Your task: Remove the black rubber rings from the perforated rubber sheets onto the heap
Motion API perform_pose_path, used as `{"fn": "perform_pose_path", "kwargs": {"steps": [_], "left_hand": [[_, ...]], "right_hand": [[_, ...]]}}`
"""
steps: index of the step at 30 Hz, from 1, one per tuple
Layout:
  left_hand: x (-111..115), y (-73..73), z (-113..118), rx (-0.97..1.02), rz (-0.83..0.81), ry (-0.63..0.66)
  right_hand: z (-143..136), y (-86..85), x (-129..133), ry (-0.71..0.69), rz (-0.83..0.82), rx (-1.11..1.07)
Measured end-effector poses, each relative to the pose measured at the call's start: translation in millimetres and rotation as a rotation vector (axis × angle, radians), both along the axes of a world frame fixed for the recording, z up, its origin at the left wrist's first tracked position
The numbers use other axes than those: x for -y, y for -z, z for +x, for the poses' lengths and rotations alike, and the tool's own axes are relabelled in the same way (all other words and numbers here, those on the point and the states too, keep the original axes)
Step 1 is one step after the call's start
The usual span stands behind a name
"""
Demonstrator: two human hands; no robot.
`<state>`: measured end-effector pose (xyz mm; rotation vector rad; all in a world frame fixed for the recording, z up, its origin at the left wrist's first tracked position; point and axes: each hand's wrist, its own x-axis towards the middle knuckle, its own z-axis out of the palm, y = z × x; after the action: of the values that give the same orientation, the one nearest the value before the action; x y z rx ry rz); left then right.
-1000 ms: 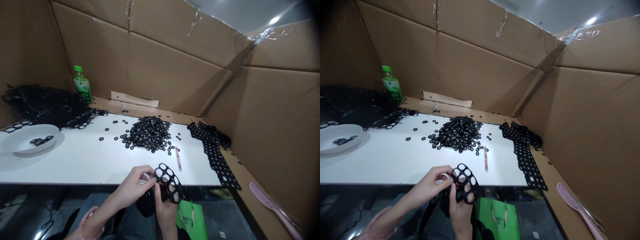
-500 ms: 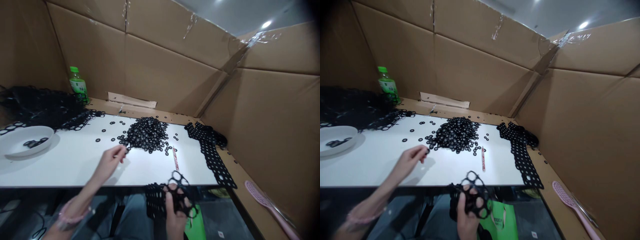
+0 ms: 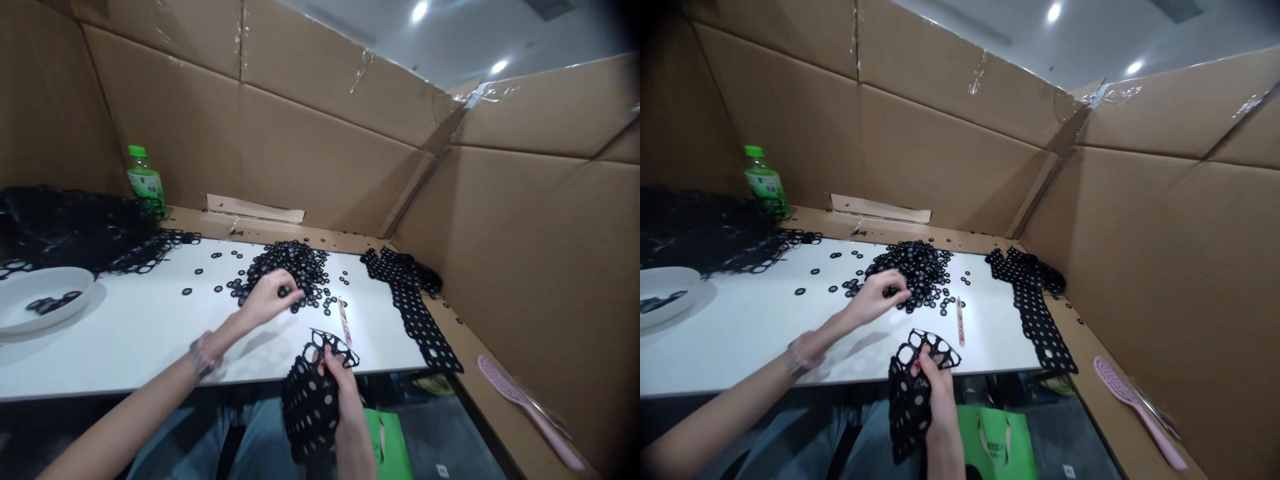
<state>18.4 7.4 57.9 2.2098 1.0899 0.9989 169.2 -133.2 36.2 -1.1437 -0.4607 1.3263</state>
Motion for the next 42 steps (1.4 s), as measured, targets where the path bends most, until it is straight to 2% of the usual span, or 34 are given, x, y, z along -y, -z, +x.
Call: {"fn": "perform_pose_path", "kwargs": {"steps": [3, 4, 5, 7, 9, 11, 14, 17, 19, 22, 23, 26, 30, 31, 32, 34, 36, 38, 42], "left_hand": [[52, -5.4, -1, 0.066, -0.346, 0.348], [67, -4.7, -1, 0.105, -0.410, 0.377], [79, -2.7, -1, 0.158, -0.457, 0.359], [95, 3.5, -1, 0.304, -0.510, 0.204], [102, 9.2, -3, 0.449, -0.541, 0.019], [107, 12.3, -6, 0.551, -0.558, -0.097], [118, 13.6, -16, 0.568, -0.580, -0.152], [133, 15.3, -34, 0.405, -0.596, -0.157], [144, 16.0, -49, 0.195, -0.527, -0.193], [159, 13.1, -65, -0.049, -0.215, -0.386], [163, 11.3, -68, -0.070, -0.092, -0.431], [176, 6.2, -72, -0.041, 0.166, -0.444], [193, 2.5, -69, 0.014, 0.309, -0.597], [198, 1.5, -68, 0.020, 0.307, -0.553], [203, 0.5, -67, 0.016, 0.275, -0.443], [215, -1.0, -66, 0.014, 0.125, -0.138], [226, 0.0, -65, 0.054, -0.066, 0.074], [236, 4.4, -66, 0.126, -0.212, 0.110], [257, 18.0, -70, 0.215, -0.348, 0.052]], "right_hand": [[2, -0.4, -6, -0.053, 0.051, 0.069], [2, 0.4, -7, -0.052, 0.052, 0.067], [2, 1.9, -8, -0.043, 0.056, 0.053], [2, 7.4, -7, -0.042, 0.087, -0.013], [-1, 14.1, -1, -0.105, 0.138, -0.076], [-5, 18.8, 6, -0.190, 0.178, -0.055], [-12, 18.2, 18, -0.155, 0.213, 0.182], [-18, 11.6, 29, -0.009, 0.202, 0.455], [-22, 6.9, 36, 0.070, 0.180, 0.579], [-30, 1.4, 49, 0.093, 0.164, 0.715], [-33, 0.2, 53, 0.071, 0.164, 0.749], [-43, -1.3, 67, -0.001, 0.172, 0.806], [-50, 6.5, 87, -0.015, 0.188, 0.828], [-50, 10.5, 92, -0.024, 0.195, 0.826], [-50, 14.9, 98, -0.049, 0.205, 0.823], [-50, 23.7, 109, -0.134, 0.228, 0.815], [-53, 29.9, 121, -0.197, 0.246, 0.804], [-58, 31.7, 136, -0.186, 0.249, 0.784], [-68, 28.3, 165, -0.166, 0.223, 0.740]]}}
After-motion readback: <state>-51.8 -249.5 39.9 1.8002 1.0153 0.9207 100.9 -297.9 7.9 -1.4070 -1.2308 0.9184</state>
